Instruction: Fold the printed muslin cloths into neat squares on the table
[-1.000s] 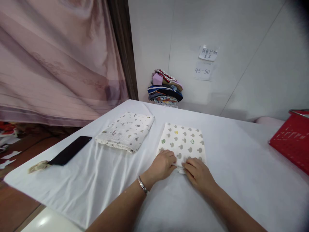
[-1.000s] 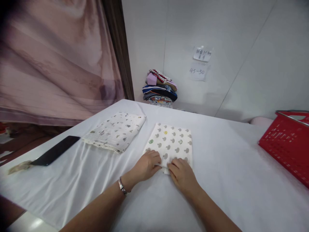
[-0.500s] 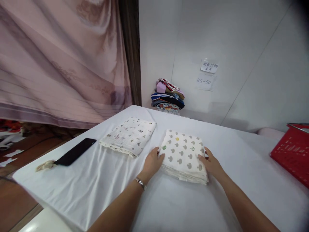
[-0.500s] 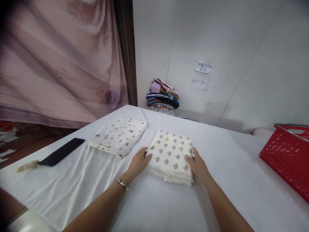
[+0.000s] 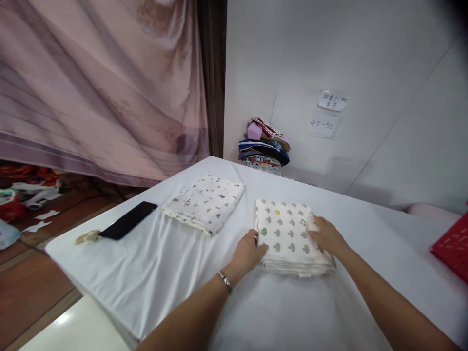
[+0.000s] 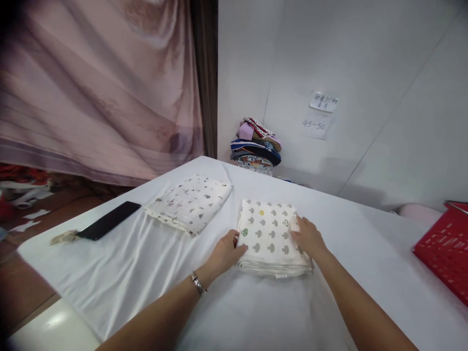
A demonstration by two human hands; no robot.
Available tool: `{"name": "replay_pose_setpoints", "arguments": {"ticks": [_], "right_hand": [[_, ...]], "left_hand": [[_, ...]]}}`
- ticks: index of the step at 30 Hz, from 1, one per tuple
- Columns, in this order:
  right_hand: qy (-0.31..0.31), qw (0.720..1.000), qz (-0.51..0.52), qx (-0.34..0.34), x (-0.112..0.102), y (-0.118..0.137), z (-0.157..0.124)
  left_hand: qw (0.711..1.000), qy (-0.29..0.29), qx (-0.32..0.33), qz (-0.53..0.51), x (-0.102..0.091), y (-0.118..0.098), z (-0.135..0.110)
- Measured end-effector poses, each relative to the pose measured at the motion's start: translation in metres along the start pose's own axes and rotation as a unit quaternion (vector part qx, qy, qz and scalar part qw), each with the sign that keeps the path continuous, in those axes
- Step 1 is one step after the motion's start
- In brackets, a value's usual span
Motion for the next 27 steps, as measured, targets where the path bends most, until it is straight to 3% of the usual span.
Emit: {"name": "replay_pose_setpoints", "arguments": {"ticks": [3,6,11,14,17,23,27], "right_hand": [[-0.043,0.987,-0.062,-0.145,0.0,0.043,0.006],[-0.035,0.972,-0.047,-0.229,0.008,0.096,0.018],[-0.007,0.979,-0.06,-0.193,0.049,0.149,0.043],[0.067,0.978,-0.093,-0.173,0.081,0.156,0.044],[0.121,0.974,-0.114,-0.153,0.097,0.154,0.041],[0.165,0.975,-0.102,-0.109,0.088,0.158,0.039],[0.186,0.971,-0.075,-0.131,0.075,0.151,0.015]], "left_hand": [[1.0,-0.007,-0.009,0.028,-0.003,-0.002,0.0],[0.998,-0.009,-0.001,0.068,-0.004,-0.004,-0.001],[0.992,0.017,-0.007,0.125,-0.003,-0.005,-0.003],[0.989,0.044,-0.021,0.138,-0.004,-0.006,-0.002],[0.986,0.077,-0.039,0.143,-0.005,-0.006,0.001],[0.982,0.089,-0.039,0.161,-0.008,-0.008,0.0],[0.983,0.076,-0.022,0.164,-0.009,-0.008,-0.003]]}}
Point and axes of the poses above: each hand's wrist, its own z-axis towards the middle knuckle, its own x-axis out of the palm, y = z × x, the point moved 2 cm from there along z, towards the middle knuckle, and after that the axes turned 2 degrees about x, right-handed, at the moved point
